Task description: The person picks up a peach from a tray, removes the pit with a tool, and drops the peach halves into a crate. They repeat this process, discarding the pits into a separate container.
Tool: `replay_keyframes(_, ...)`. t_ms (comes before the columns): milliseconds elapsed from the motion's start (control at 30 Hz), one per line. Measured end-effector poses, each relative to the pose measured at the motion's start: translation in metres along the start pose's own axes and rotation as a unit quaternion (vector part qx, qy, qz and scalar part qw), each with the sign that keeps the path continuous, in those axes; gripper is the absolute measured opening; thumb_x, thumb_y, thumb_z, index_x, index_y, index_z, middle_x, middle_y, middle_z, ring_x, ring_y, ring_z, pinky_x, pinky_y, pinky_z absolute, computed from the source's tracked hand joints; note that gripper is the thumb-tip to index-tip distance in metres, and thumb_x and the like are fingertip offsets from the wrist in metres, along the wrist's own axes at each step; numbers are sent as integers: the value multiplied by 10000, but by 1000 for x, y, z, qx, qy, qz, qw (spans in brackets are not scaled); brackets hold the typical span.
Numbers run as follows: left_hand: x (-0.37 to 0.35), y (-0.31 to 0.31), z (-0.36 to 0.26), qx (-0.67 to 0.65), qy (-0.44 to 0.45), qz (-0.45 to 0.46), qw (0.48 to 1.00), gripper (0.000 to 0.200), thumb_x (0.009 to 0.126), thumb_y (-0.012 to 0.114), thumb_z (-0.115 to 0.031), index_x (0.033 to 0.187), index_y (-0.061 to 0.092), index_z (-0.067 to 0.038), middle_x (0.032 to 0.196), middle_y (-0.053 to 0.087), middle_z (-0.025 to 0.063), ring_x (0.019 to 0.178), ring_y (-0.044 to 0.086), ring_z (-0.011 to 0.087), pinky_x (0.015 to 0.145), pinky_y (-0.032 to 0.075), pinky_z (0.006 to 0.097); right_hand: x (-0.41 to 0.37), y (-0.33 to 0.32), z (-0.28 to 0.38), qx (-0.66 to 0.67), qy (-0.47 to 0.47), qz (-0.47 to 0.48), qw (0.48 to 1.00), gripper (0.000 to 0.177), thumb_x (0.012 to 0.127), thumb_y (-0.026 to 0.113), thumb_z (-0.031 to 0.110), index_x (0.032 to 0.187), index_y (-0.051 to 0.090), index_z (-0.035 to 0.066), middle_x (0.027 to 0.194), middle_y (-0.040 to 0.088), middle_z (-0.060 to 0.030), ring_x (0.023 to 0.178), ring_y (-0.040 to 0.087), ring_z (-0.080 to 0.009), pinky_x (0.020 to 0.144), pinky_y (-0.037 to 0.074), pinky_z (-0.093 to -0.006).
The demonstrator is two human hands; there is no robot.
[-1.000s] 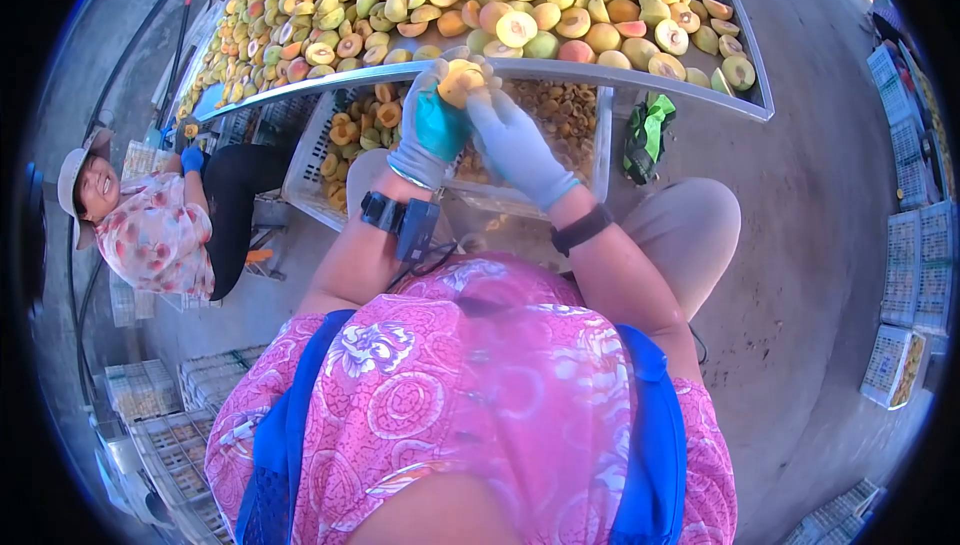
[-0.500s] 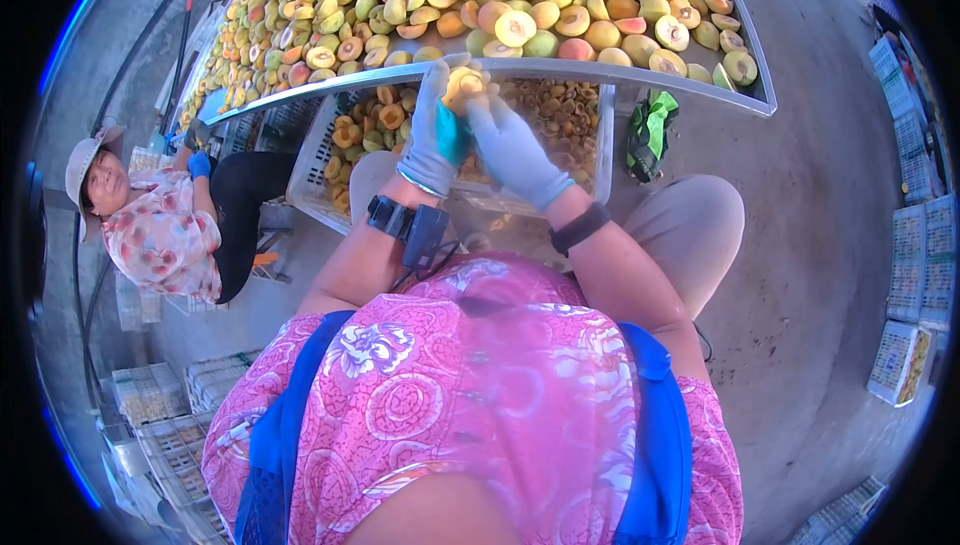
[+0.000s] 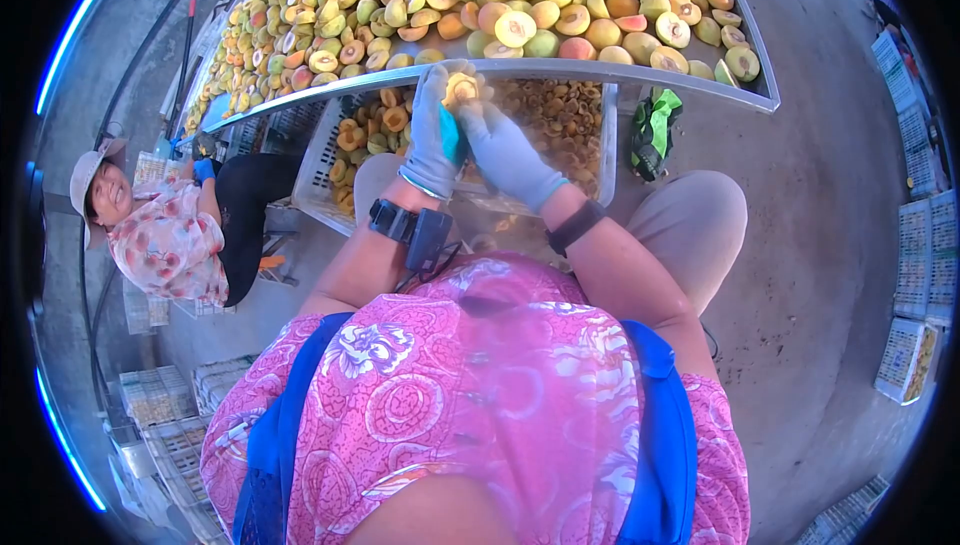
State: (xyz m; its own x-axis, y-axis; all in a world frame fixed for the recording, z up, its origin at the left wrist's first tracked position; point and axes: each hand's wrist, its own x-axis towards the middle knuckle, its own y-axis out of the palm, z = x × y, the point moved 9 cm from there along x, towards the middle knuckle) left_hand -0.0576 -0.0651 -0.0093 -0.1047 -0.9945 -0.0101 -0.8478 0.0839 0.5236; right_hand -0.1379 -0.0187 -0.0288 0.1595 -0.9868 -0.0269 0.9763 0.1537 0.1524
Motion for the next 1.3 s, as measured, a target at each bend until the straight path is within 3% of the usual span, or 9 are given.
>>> replay_keyframes(233, 1, -5, 3, 5, -74, -8, 997, 363, 998, 439, -382, 1048, 549, -39, 937, 578, 89, 797, 575, 193, 742, 526, 339, 1, 6, -7, 29, -57, -13, 998, 465, 1018, 437, 406, 1144, 569, -22, 972, 603, -74, 852, 535, -134, 780, 468, -303)
replay_keyframes(433, 5, -12, -8, 129, 50, -40, 990, 494, 1000, 393, -501, 998, 560, -36, 894, 590, 93, 755, 577, 200, 714, 516, 332, -2, 9, -6, 37, 21, -4, 999, 467, 1019, 432, 416, 1123, 581, -14, 888, 593, -46, 780, 519, -118, 716, 457, -288)
replay_keyframes(633, 3, -13, 4, 54, -61, -35, 996, 537, 976, 448, -540, 975, 609, -27, 844, 630, 73, 702, 599, 167, 649, 524, 287, -5, 12, -7, 59, 46, 8, 997, 441, 1017, 437, 409, 1112, 587, 6, 816, 578, -23, 704, 496, -105, 646, 441, -276)
replay_keyframes(700, 6, -11, -7, 163, 47, -12, 985, 488, 1010, 388, -484, 970, 572, -34, 893, 590, 85, 743, 571, 163, 708, 523, 306, -5, 12, -11, 92, 54, 7, 994, 435, 1016, 441, 406, 1116, 586, 7, 819, 579, -24, 705, 496, -103, 645, 441, -275)
replay_keyframes(833, 4, -8, -12, 139, 43, -30, 989, 553, 972, 449, -551, 945, 627, -28, 821, 623, 62, 700, 594, 161, 639, 512, 278, 0, 13, -18, 96, 15, 1, 995, 439, 1015, 435, 419, 1109, 583, 16, 803, 566, -20, 678, 494, -100, 612, 434, -268)
replay_keyframes(933, 2, -11, 2, 63, -57, -33, 996, 558, 974, 455, -545, 939, 634, -17, 819, 615, 48, 691, 577, 140, 640, 496, 264, -1, 15, -16, 93, 27, 8, 995, 428, 1016, 424, 428, 1071, 589, 37, 748, 536, -5, 610, 465, -89, 541, 398, -252)
replay_keyframes(1033, 5, -16, -12, 183, 82, -48, 978, 581, 972, 450, -553, 921, 636, -4, 806, 628, 58, 695, 591, 145, 635, 507, 267, 0, 22, -26, 154, 65, 32, 985, 397, 1016, 421, 424, 1026, 588, 64, 683, 495, 20, 536, 421, -75, 468, 336, -236)
replay_keyframes(1233, -2, -8, -5, 106, -101, -10, 989, 607, 1000, 368, -537, 884, 635, -5, 819, 611, 74, 696, 576, 163, 640, 492, 286, -1, 22, -34, 164, 63, 76, 982, 339, 1007, 436, 420, 960, 563, 110, 614, 445, 45, 456, 365, -65, 406, 268, -233)
replay_keyframes(1300, 2, -11, -17, 269, -7, 2, 963, 710, 960, 351, -640, 871, 645, 0, 779, 655, 84, 651, 613, 166, 612, 520, 273, -2, 28, -40, 183, 79, 101, 975, 337, 1003, 441, 429, 938, 553, 117, 605, 439, 45, 445, 358, -66, 401, 266, -236)
